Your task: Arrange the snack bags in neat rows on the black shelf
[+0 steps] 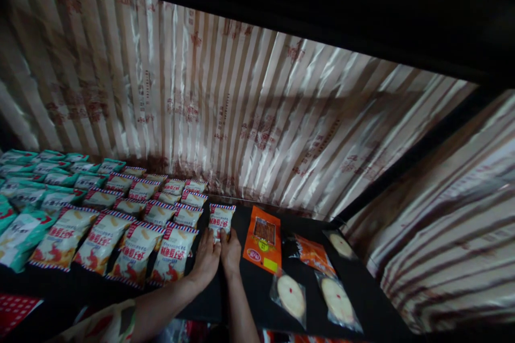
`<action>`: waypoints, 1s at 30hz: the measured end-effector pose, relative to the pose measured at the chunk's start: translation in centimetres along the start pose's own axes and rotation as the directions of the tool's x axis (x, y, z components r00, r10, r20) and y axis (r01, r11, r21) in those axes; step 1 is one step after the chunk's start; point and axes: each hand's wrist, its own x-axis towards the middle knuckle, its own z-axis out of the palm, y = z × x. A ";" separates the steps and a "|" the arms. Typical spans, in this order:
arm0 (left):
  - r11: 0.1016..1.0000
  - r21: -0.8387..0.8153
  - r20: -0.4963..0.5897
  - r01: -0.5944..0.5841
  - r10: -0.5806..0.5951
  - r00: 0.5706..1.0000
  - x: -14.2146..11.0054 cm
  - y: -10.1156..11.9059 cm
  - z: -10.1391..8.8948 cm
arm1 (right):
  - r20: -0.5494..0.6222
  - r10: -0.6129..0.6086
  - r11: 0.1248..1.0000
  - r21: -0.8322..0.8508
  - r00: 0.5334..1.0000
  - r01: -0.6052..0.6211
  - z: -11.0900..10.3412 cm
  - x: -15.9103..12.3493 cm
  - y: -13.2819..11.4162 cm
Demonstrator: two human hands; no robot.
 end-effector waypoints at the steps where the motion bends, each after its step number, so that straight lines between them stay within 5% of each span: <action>1: 1.000 0.008 -0.009 0.005 -0.005 1.000 0.4 0.1 0.1 | 0.000 -0.001 1.000 -0.006 1.000 0.001 0.1 0.3 -0.2; 13: 0.999 -0.034 -0.130 -0.032 0.027 0.991 5.6 -1.4 2.8 | -0.068 -0.100 0.991 0.078 0.993 0.105 1.9 3.8 -0.3; 30: 0.999 0.019 -0.180 -0.038 0.041 0.983 7.7 0.0 2.3 | -0.023 -0.062 0.990 0.124 0.998 0.064 4.8 8.1 0.0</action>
